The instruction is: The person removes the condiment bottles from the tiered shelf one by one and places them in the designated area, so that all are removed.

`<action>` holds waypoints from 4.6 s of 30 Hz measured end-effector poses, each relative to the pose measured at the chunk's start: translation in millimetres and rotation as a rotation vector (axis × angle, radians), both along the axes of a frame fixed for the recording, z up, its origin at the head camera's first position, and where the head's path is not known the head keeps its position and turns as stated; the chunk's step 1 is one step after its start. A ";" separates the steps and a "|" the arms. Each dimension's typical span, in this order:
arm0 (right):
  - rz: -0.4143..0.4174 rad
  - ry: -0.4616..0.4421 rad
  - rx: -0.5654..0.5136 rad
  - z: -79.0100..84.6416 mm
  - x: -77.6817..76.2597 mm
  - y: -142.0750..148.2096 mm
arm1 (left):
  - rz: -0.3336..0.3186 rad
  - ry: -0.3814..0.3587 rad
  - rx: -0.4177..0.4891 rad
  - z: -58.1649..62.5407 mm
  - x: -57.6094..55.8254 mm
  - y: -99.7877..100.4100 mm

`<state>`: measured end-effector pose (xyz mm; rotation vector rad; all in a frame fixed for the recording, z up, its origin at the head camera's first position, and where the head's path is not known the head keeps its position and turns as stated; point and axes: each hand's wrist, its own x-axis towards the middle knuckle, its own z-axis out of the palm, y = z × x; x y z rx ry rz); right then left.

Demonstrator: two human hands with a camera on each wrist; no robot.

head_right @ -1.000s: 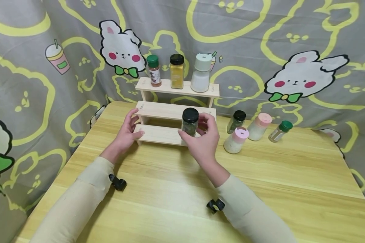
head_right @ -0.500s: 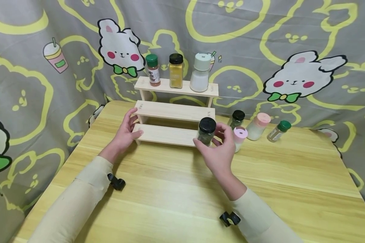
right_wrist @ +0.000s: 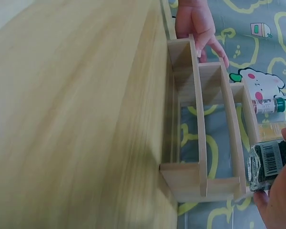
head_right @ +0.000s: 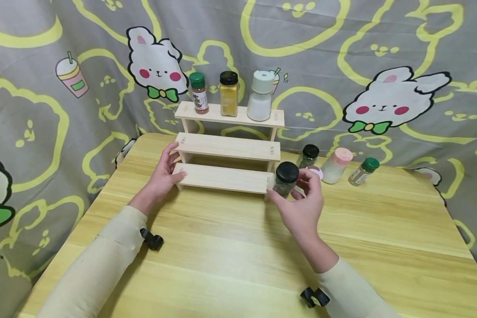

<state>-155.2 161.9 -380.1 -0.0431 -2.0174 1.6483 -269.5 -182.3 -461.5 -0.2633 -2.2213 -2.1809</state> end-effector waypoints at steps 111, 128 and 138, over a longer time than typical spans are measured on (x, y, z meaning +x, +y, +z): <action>-0.217 -0.405 0.023 -94.2 -48.9 162.4 | -0.002 -0.012 -0.002 -0.1 0.8 0.4; -0.175 -0.301 -0.245 -89.5 -33.0 165.1 | -0.002 -0.019 -0.019 0.8 1.2 0.9; -0.176 -0.293 -0.307 -88.3 -20.4 162.8 | 0.000 -0.022 -0.023 3.1 3.2 0.9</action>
